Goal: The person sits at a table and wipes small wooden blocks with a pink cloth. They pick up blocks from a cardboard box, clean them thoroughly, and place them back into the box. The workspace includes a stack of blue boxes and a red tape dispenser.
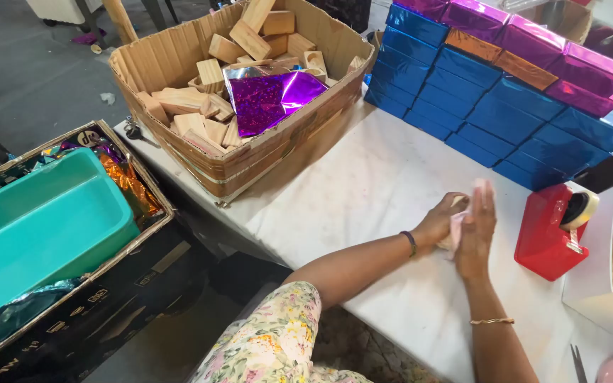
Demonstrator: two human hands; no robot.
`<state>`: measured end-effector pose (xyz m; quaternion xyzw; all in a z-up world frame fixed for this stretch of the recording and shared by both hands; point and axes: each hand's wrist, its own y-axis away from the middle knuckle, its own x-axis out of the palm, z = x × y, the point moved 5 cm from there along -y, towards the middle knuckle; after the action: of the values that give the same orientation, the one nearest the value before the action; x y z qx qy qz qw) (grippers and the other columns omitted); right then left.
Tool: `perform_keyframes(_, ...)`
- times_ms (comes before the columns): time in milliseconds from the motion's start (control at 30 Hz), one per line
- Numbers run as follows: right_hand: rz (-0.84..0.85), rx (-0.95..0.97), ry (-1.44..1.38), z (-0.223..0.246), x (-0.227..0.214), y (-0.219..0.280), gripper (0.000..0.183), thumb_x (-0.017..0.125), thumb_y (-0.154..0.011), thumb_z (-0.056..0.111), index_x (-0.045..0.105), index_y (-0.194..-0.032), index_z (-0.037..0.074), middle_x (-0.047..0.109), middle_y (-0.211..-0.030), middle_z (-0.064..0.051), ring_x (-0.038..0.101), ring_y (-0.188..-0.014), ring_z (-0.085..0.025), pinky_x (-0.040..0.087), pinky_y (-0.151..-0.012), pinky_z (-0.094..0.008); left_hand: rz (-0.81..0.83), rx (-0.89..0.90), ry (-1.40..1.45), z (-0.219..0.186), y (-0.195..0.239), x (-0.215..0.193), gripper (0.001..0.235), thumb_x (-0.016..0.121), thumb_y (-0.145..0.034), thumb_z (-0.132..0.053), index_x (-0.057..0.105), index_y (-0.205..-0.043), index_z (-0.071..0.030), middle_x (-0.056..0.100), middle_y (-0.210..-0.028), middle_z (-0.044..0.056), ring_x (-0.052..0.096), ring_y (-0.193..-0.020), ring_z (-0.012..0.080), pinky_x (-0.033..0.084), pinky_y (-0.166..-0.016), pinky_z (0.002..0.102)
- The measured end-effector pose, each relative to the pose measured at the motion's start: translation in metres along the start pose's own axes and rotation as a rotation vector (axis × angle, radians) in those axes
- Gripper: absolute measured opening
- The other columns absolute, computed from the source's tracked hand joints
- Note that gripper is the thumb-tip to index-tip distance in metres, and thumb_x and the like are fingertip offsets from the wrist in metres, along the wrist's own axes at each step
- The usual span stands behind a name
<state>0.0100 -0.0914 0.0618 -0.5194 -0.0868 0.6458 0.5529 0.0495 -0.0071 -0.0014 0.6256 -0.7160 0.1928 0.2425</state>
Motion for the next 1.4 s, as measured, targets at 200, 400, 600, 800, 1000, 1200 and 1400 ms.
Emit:
perform_keyframes(200, -0.216, 0.373, -0.684, -0.053, -0.007, 0.006, 0.061, 0.033, -0.115, 0.031, 0.016, -0.166, 0.004, 0.024, -0.170, -0.014, 0.035, -0.153, -0.025, 0.032, -0.124, -0.033, -0.045, 0.303, -0.358, 0.003, 0.002, 0.010, 0.071, 0.064, -0.098, -0.036, 0.031, -0.157, -0.012, 0.059, -0.126, 0.014, 0.061, -0.114, 0.0245, 0.051, -0.093, 0.033)
perform_keyframes(400, 0.065, 0.265, -0.226, -0.021, 0.034, 0.017, 0.066, 0.045, -0.110, 0.019, 0.015, -0.165, 0.000, 0.025, -0.169, -0.022, 0.030, -0.153, -0.029, 0.028, -0.121, -0.038, -0.230, 0.383, 0.025, -0.023, -0.012, -0.030, 0.068, 0.063, -0.096, -0.019, 0.031, -0.155, -0.013, 0.052, -0.135, 0.010, 0.059, -0.115, 0.0191, 0.055, -0.089, 0.031)
perform_keyframes(600, -0.064, 0.435, -0.475, -0.034, 0.016, 0.012, 0.068, 0.046, -0.104, 0.020, 0.018, -0.164, 0.004, 0.038, -0.160, -0.017, 0.046, -0.139, -0.024, 0.040, -0.112, -0.033, -0.125, 0.320, 0.012, 0.013, -0.027, -0.020, 0.070, 0.068, -0.095, -0.018, 0.032, -0.155, -0.011, 0.051, -0.126, 0.008, 0.058, -0.110, 0.0185, 0.051, -0.079, 0.030)
perform_keyframes(800, -0.172, 0.459, -0.616, -0.056, -0.008, 0.009, 0.053, 0.043, -0.115, 0.029, 0.038, -0.161, 0.001, 0.051, -0.151, -0.014, 0.054, -0.132, -0.019, 0.043, -0.113, -0.030, 0.082, 0.236, -0.083, 0.046, -0.022, -0.001, 0.057, 0.061, -0.102, -0.030, 0.033, -0.150, -0.015, 0.055, -0.125, 0.013, 0.059, -0.111, 0.0189, 0.052, -0.089, 0.031)
perform_keyframes(1000, -0.081, 0.642, -0.589, -0.031, 0.026, 0.016, 0.056, 0.047, -0.107, 0.029, 0.032, -0.158, 0.009, 0.054, -0.137, -0.008, 0.054, -0.119, -0.016, 0.045, -0.099, -0.031, -0.301, 0.348, -0.444, -0.025, 0.010, -0.012, 0.042, 0.044, -0.106, -0.045, 0.047, -0.139, -0.020, 0.067, -0.117, 0.018, 0.067, -0.103, 0.0287, 0.052, -0.086, 0.038)
perform_keyframes(1200, 0.045, 0.492, -0.501, -0.019, 0.042, 0.024, 0.051, 0.048, -0.107, 0.025, 0.039, -0.152, 0.005, 0.059, -0.131, -0.007, 0.056, -0.118, -0.014, 0.044, -0.100, -0.027, -0.347, 0.445, -0.197, -0.037, 0.003, -0.038, 0.040, 0.045, -0.104, -0.044, 0.051, -0.133, -0.017, 0.067, -0.111, 0.021, 0.067, -0.099, 0.0314, 0.054, -0.085, 0.041)
perform_keyframes(1400, -0.041, 0.569, -0.585, -0.059, 0.019, 0.027, 0.045, 0.039, -0.116, 0.036, 0.058, -0.135, 0.000, 0.062, -0.117, -0.009, 0.057, -0.105, -0.017, 0.048, -0.093, -0.030, -0.212, 0.391, -0.514, -0.050, 0.036, 0.008, 0.039, 0.051, -0.102, -0.050, 0.050, -0.119, -0.014, 0.070, -0.089, 0.017, 0.070, -0.084, 0.0336, 0.053, -0.075, 0.039)
